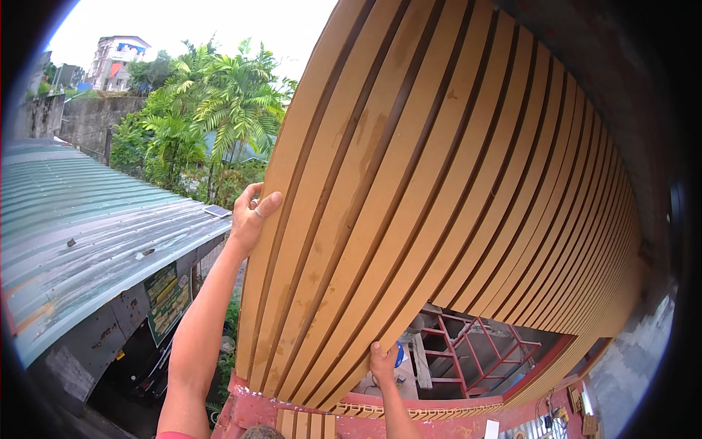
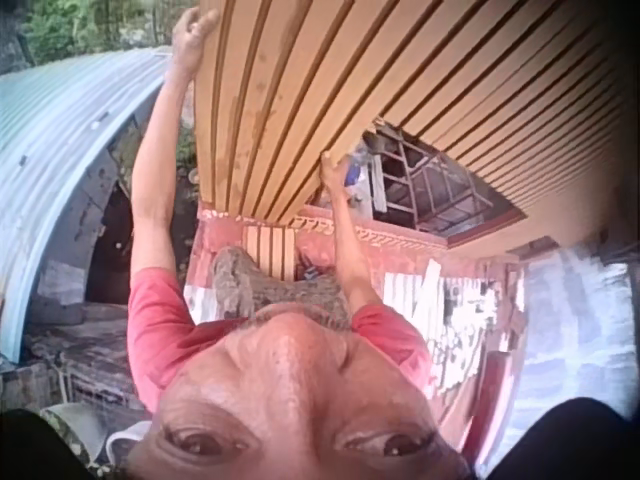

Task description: The person marks wooden planks with a pencil, cuts them using an angle grinder, fits them against a wall structure to mark further, and cuts them again with the angle grinder.

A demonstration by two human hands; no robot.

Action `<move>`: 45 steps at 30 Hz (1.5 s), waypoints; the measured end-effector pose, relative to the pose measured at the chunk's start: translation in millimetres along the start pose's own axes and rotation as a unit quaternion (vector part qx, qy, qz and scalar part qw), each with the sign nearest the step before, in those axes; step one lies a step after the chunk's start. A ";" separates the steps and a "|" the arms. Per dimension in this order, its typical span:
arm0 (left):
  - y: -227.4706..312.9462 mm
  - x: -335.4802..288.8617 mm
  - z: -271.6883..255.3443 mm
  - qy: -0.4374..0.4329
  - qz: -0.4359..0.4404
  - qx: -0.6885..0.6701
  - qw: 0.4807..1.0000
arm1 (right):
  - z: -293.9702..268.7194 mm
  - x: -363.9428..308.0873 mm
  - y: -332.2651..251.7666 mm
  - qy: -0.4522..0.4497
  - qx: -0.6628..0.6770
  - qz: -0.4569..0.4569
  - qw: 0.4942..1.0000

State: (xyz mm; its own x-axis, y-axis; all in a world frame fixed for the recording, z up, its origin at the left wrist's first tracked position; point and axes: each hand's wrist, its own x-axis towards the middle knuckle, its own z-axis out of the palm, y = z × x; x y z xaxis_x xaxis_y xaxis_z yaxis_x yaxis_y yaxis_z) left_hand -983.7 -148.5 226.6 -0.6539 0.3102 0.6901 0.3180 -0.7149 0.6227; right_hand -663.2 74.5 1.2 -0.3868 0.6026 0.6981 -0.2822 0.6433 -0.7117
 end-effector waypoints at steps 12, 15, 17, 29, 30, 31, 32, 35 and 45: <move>-1.8 4.4 2.9 0.000 -0.002 0.001 1.000 | 5.1 13.4 7.1 -0.019 -0.045 -0.007 0.999; -2.9 3.4 3.8 0.002 -0.004 0.004 1.000 | 2.1 14.2 14.0 -0.023 -0.046 -0.005 0.999; -4.2 4.0 3.4 0.003 -0.002 0.007 1.000 | 2.8 13.0 14.9 -0.024 -0.031 0.002 0.999; 0.1 2.9 3.0 -0.017 -0.003 0.003 1.000 | 1.4 13.3 17.9 -0.024 -0.059 -0.012 0.998; 0.1 2.7 2.4 -0.014 -0.001 0.008 1.000 | 3.6 14.4 13.8 -0.021 -0.055 -0.013 0.998; 0.0 2.5 1.5 -0.012 0.002 0.013 1.000 | 6.6 14.5 9.7 -0.023 -0.053 -0.011 0.998; -0.5 2.4 0.4 -0.010 0.000 0.016 1.000 | 9.6 14.0 5.1 -0.008 -0.060 -0.024 0.998; -2.6 3.2 2.4 -0.009 0.002 0.013 1.000 | 8.0 12.6 5.1 0.007 -0.064 -0.033 0.997; 0.2 2.0 2.2 0.002 -0.009 0.011 1.000 | 3.9 10.1 11.1 -0.021 -0.051 -0.008 0.998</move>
State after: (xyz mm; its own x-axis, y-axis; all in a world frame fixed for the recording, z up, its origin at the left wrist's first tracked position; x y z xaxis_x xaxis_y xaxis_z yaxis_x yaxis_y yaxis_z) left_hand -983.5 -146.6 228.9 -0.6616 0.3203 0.6780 0.3216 -0.6956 0.6424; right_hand -673.6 85.8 0.1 -0.4203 0.5722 0.7042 -0.1981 0.6994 -0.6867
